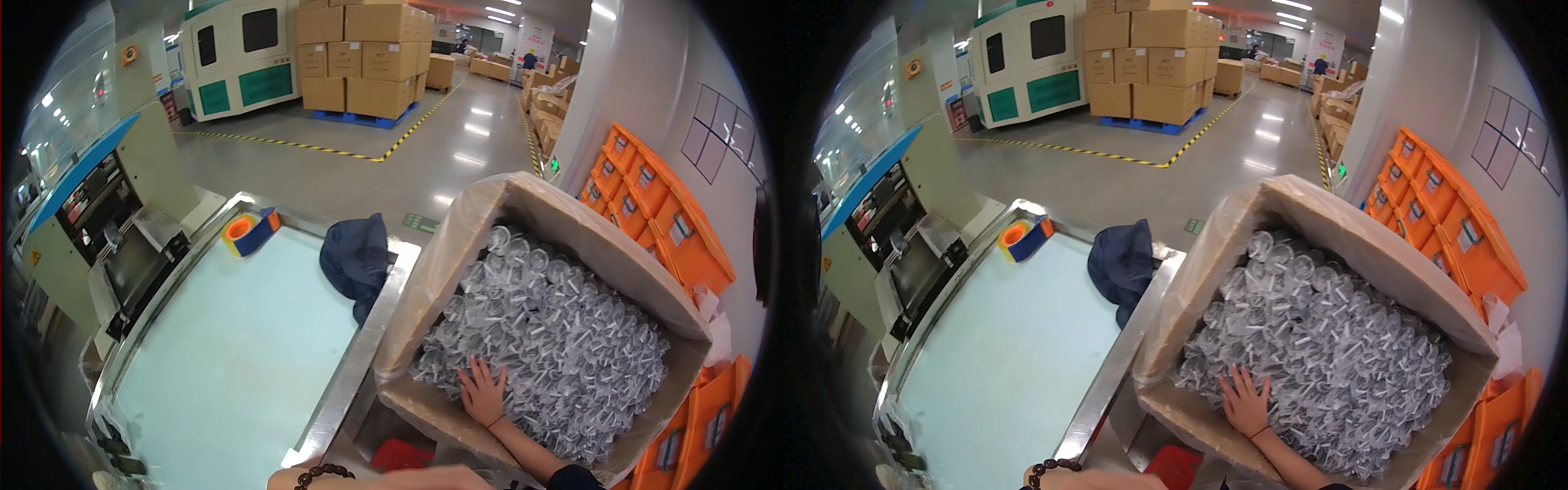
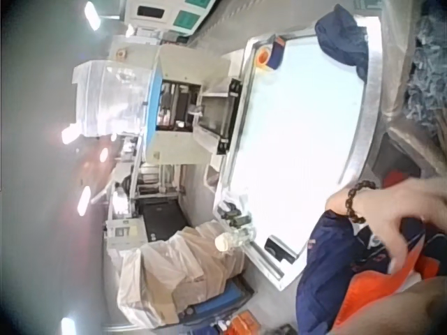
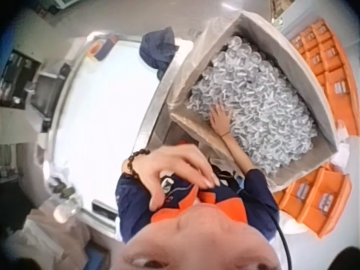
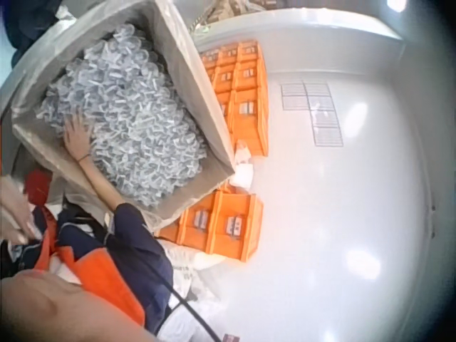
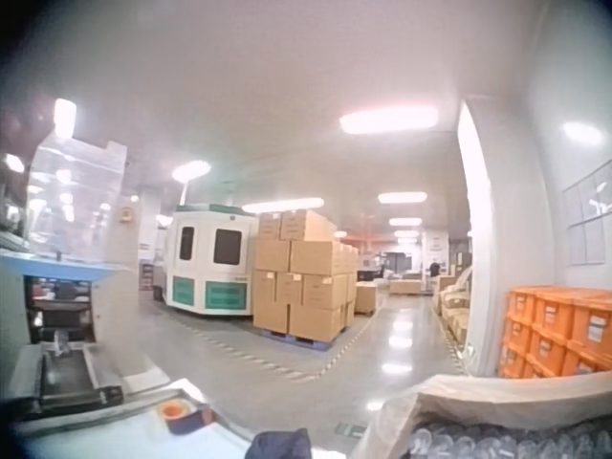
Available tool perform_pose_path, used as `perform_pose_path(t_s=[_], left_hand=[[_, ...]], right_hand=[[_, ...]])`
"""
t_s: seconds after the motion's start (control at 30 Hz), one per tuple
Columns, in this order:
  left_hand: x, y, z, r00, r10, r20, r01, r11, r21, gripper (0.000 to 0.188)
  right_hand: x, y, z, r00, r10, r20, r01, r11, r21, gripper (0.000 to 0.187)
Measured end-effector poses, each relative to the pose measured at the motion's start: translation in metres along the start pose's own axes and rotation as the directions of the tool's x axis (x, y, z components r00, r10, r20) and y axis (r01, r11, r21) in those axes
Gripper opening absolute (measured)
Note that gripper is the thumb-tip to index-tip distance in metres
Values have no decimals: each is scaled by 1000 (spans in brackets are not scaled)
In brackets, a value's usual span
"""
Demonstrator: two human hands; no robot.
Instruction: The person sorts and packs small grey plastic parts by hand from a bulk container into plastic bags on a workstation.
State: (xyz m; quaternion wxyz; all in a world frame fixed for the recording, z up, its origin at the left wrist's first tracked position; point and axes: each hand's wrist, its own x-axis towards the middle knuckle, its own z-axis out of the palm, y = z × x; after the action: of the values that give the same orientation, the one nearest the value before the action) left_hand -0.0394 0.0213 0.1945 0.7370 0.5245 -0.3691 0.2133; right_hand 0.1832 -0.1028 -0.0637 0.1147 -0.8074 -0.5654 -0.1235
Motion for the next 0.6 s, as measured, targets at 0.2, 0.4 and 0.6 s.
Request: perform_pose_path(t_s=[0.2,0.4,0.6], left_hand=[[-7,-2,10,996,84,-12,-84,990,-117,69],[-18,9,4,995,91,-32,-92,995,-36,58],[-13,21,9,991,94,-92,-86,992,94,55]], right_hand=[[2,3,-3,1000,19,-7,-19,999,-48,41],[2,-1,1,1000,11,-5,-11,1000,18,41],[0,-3,-1,1000,19,-12,-18,999,30,41]])
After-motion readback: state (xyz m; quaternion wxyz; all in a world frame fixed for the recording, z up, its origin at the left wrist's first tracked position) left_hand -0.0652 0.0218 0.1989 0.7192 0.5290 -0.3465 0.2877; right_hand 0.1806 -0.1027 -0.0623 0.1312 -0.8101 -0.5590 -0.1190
